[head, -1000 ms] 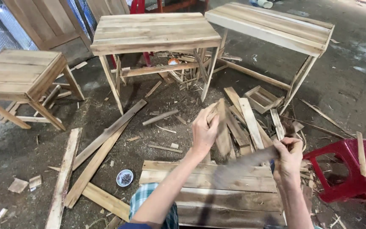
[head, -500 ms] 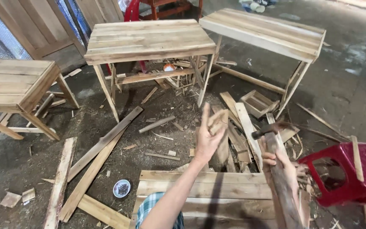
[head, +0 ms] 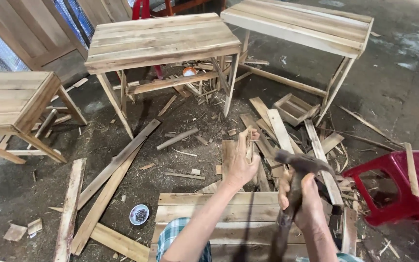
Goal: The person sits on the floor of a woodworking workshop and assembles a wooden panel from planks. They position nails from a small bowl, hammer them into the planks with a claw hammer, reposition the panel, and pry or adjust boards while adding more nails.
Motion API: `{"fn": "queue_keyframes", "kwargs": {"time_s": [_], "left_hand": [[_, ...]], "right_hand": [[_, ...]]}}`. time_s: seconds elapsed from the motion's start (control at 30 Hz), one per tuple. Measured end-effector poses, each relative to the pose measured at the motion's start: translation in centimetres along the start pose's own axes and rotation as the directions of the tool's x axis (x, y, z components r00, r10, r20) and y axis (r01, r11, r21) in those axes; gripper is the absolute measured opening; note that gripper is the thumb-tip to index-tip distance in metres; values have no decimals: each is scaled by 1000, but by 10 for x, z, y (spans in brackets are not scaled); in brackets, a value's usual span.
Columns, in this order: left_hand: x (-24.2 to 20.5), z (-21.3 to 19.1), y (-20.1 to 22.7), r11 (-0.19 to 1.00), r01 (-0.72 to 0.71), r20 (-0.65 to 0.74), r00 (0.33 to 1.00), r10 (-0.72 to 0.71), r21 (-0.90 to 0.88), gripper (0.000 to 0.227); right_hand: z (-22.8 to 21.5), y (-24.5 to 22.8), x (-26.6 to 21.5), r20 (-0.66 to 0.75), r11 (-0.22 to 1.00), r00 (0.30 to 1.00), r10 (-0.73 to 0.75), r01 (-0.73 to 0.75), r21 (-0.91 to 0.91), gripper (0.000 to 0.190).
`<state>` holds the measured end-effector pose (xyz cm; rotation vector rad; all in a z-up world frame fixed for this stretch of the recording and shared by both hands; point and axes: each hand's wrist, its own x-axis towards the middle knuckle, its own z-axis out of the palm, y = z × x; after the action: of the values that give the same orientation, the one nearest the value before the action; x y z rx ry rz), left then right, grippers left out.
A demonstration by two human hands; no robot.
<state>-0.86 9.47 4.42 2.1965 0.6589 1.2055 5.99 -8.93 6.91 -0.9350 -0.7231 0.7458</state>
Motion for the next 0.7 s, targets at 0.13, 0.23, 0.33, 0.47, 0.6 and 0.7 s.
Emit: {"fn": "queue_keyframes", "kwargs": {"time_s": [0.13, 0.23, 0.33, 0.47, 0.6, 0.7], "left_hand": [[-8, 1, 8, 977, -3, 59, 998, -10, 212, 78], [-12, 2, 10, 999, 5, 92, 996, -8, 38, 83], [-13, 18, 10, 952, -18, 109, 993, 54, -306, 89], [-14, 20, 0, 945, -18, 80, 996, 47, -327, 89], [-13, 18, 1, 971, -1, 69, 997, 18, -240, 86], [-13, 23, 12, 949, 71, 86, 995, -47, -306, 83]], "right_hand": [[3, -8, 3, -155, 985, 987, 40, -12, 173, 54], [4, -13, 5, -164, 984, 985, -58, 85, 158, 42], [2, -10, 6, -165, 999, 986, -13, 21, 41, 35], [-10, 0, 7, -198, 997, 978, 70, -60, 57, 35], [1, -22, 5, -203, 961, 977, -72, 122, 247, 38], [1, -16, 6, -320, 986, 948, -8, 61, 156, 37]]}}
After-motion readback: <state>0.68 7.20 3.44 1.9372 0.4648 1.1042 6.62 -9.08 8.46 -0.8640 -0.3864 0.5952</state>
